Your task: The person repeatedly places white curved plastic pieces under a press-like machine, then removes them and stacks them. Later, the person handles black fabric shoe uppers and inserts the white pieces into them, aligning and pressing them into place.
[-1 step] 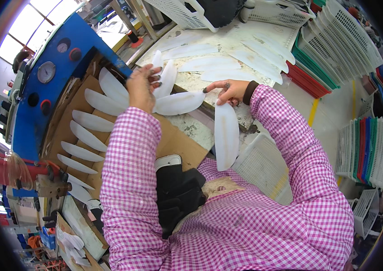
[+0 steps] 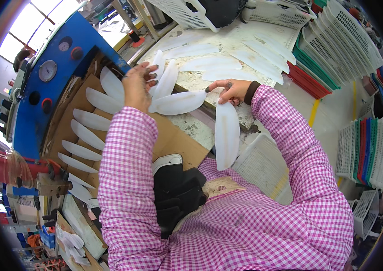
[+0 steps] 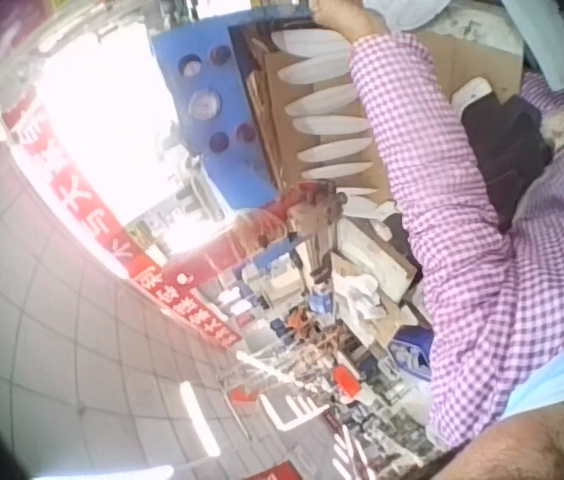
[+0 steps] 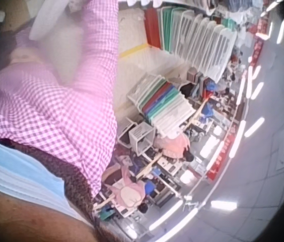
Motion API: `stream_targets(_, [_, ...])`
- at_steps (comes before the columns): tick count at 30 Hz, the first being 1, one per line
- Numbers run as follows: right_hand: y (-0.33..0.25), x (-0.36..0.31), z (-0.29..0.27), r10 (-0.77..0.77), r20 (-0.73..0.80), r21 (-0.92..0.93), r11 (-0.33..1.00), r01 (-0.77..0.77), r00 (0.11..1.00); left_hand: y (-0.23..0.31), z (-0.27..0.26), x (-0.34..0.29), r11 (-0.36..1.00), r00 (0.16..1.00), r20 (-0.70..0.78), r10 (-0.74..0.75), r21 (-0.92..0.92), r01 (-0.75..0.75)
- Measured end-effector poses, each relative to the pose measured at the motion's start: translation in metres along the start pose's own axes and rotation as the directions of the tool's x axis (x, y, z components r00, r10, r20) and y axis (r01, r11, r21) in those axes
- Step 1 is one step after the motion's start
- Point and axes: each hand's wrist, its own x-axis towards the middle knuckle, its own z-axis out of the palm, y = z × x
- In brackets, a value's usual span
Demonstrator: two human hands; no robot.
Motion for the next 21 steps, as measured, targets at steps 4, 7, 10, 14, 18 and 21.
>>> stream_targets(4, [0.0,-0.004,-0.001,-0.04,-0.051,0.087,0.995,0.044,0.998,0.04,-0.019,-0.01,0.994,0.997,-0.083,0.004,0.108,0.005])
stream_targets(7, [-0.01,-0.017,-0.003,-0.114,-0.033,0.089,0.989,0.116,0.993,0.058,-0.017,-0.021,0.992,0.992,-0.125,-0.015,0.125,0.03])
stream_targets(10, [-0.023,-0.041,-0.002,-0.263,-0.017,0.117,0.958,0.263,0.965,0.079,0.003,-0.036,0.998,0.999,-0.033,0.041,0.059,-0.039])
stream_targets(14, [-0.052,-0.07,0.005,-0.494,-0.104,0.097,0.859,0.503,0.863,0.116,0.043,-0.071,0.972,0.971,0.137,0.196,-0.156,-0.174])
stream_targets(18, [-0.071,-0.105,0.025,-0.68,-0.28,-0.067,0.718,0.693,0.677,0.167,0.041,-0.116,0.969,0.822,0.538,0.187,0.034,-0.243])
stream_targets(21, [-0.078,-0.128,0.049,-0.775,-0.396,-0.145,0.582,0.8,0.492,0.18,0.019,-0.159,0.935,0.754,0.656,-0.023,0.282,-0.217])
